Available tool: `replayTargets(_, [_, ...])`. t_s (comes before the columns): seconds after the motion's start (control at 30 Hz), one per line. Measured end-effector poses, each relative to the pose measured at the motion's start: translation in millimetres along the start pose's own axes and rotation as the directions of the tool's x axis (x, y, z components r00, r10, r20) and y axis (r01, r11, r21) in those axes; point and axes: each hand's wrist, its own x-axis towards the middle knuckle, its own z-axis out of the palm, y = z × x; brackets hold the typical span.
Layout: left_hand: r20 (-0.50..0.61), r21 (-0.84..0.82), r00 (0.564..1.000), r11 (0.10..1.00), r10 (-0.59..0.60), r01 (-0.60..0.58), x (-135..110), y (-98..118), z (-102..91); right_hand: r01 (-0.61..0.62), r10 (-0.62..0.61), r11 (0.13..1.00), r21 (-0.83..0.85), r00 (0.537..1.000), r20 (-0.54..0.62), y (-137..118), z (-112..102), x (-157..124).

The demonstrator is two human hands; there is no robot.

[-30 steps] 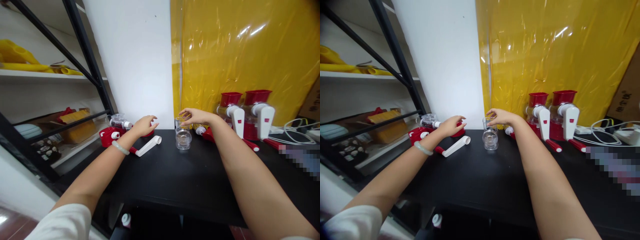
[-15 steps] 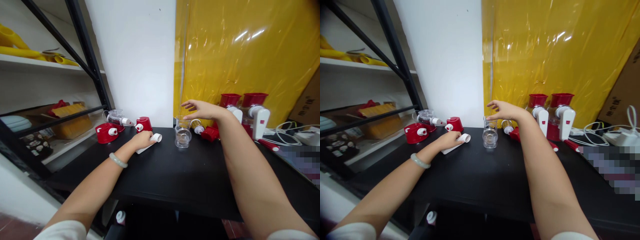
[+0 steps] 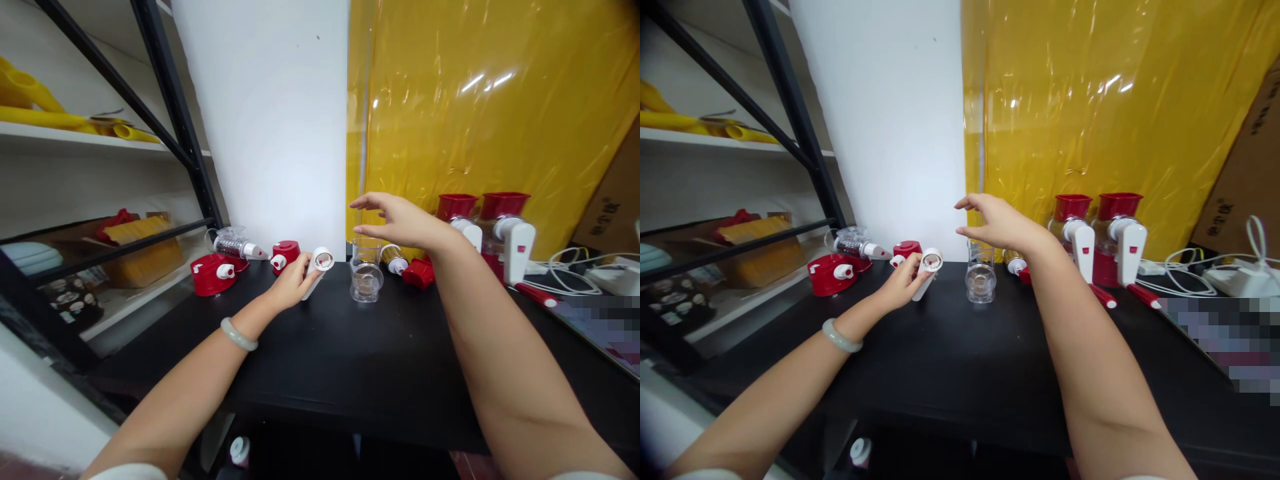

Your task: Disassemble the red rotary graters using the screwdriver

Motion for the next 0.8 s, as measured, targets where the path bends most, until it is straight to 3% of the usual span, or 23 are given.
replayTargets(0.13, [0.001, -0.018, 1.0, 0.999, 0.027, -0.027, -1, -1, 2.1, 0.097, -0.111, 0.993, -0.065, 0.958, -0.264, -16, -13, -6])
replayTargets(0.33, [0.007, -0.004, 0.999, 0.999, 0.038, -0.038, 2, 0, 0.9, 0.093, -0.196, 0.978, -0.189, 0.731, -0.654, -50, -64, -36])
replayTargets(0.4, [0.01, 0.011, 0.999, 0.999, 0.038, -0.038, 3, 2, -0.2, 0.021, -0.174, 0.973, -0.228, 0.715, -0.677, -41, -70, -42])
replayTargets(0.47, [0.016, 0.028, 0.999, 0.999, 0.037, -0.038, 3, 5, -1.1, -0.076, -0.116, 0.955, -0.288, 0.794, -0.596, -17, -61, -46])
replayTargets(0.53, [0.019, 0.038, 0.999, 0.999, 0.035, -0.035, 4, 7, -1.9, -0.178, 0.03, 0.903, -0.39, 0.934, -0.356, 17, -40, -52])
replayTargets(0.57, [0.022, 0.038, 0.999, 0.999, 0.035, -0.036, 4, 8, -2.3, -0.218, 0.144, 0.862, -0.458, 0.971, -0.191, 36, -26, -57])
replayTargets(0.6, [0.026, 0.037, 0.999, 0.999, 0.036, -0.037, 4, 8, -2.7, -0.253, 0.275, 0.809, -0.531, 0.961, -0.04, 53, -13, -64])
replayTargets(0.63, [0.029, 0.035, 0.999, 0.999, 0.037, -0.038, 3, 9, -3.1, -0.266, 0.332, 0.787, -0.556, 0.943, 0.019, 69, 0, -71])
replayTargets(0.8, [0.039, 0.039, 0.999, 0.999, 0.033, -0.034, 2, 10, -5.3, -0.317, 0.475, 0.733, -0.601, 0.872, 0.12, 121, 36, -99])
